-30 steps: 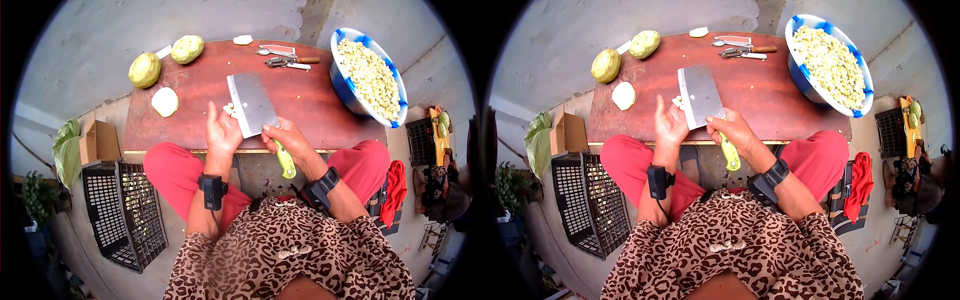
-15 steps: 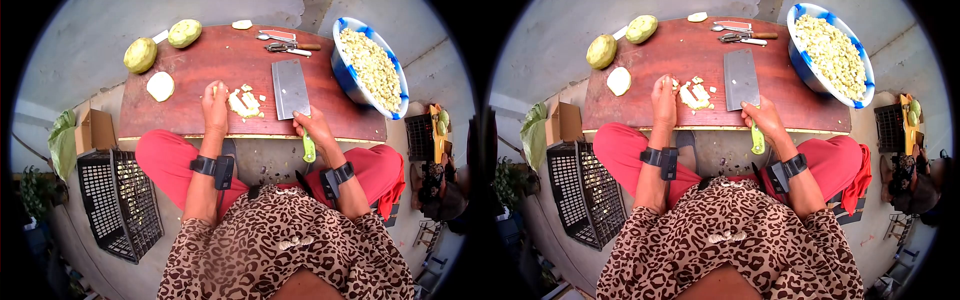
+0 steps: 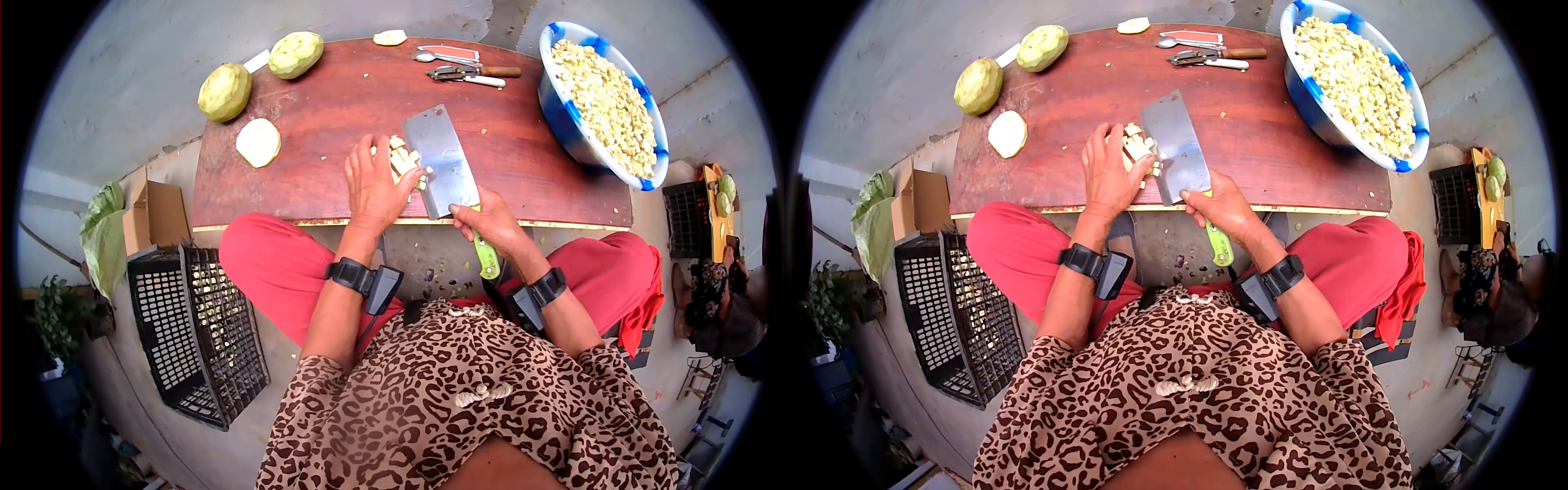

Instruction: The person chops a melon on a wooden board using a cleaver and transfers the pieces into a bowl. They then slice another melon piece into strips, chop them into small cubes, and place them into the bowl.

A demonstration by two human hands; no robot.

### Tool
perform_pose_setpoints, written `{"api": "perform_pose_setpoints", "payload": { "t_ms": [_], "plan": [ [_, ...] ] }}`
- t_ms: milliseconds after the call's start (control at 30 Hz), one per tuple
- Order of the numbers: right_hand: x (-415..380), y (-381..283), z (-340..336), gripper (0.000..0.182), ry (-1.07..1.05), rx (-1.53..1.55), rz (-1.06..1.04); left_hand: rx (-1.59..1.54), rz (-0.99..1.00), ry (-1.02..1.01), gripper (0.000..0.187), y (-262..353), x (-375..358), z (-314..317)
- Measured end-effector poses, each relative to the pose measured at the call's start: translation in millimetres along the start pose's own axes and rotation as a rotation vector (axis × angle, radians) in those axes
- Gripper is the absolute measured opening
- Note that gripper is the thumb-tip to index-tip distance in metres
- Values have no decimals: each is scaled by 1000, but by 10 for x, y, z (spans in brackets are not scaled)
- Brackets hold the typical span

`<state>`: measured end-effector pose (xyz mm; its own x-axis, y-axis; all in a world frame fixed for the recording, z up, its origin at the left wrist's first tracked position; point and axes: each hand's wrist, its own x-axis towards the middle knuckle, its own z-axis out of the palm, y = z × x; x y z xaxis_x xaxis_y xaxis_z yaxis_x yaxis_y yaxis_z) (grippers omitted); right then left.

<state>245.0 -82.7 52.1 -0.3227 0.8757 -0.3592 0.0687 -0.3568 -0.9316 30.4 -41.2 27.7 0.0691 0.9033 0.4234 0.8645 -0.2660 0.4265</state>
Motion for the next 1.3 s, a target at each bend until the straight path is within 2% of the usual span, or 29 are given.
{"api": "perform_pose_setpoints", "payload": {
  "t_ms": [167, 467, 767, 967, 1100, 1200, 1233, 1300],
  "plan": [
    [125, 25, 231, 16, -76, 8, -12, -9, -43, 17, 75, 5, 64, 106],
    [315, 50, 636, 19, -51, 90, -9, -200, -188, 115, 59, -8, 148, 129],
    [381, 40, 732, 23, -83, 179, -15, -263, -226, 222, 44, -9, 261, 193],
    [382, -15, 646, 18, -90, 180, -58, -285, -212, 234, 38, 95, 336, 152],
    [366, -67, 571, 14, -86, 290, -73, -541, -165, 218, 38, 52, 464, 155],
    [344, -116, 533, 13, -65, 322, -51, -1064, -471, 110, 42, 34, 581, 85],
    [341, -113, 529, 13, -69, 340, -55, -1108, -520, 65, 49, 20, 606, 12],
    [336, -99, 521, 14, -103, 367, -42, -1257, -556, 141, 52, 72, 634, -83]
  ]
}}
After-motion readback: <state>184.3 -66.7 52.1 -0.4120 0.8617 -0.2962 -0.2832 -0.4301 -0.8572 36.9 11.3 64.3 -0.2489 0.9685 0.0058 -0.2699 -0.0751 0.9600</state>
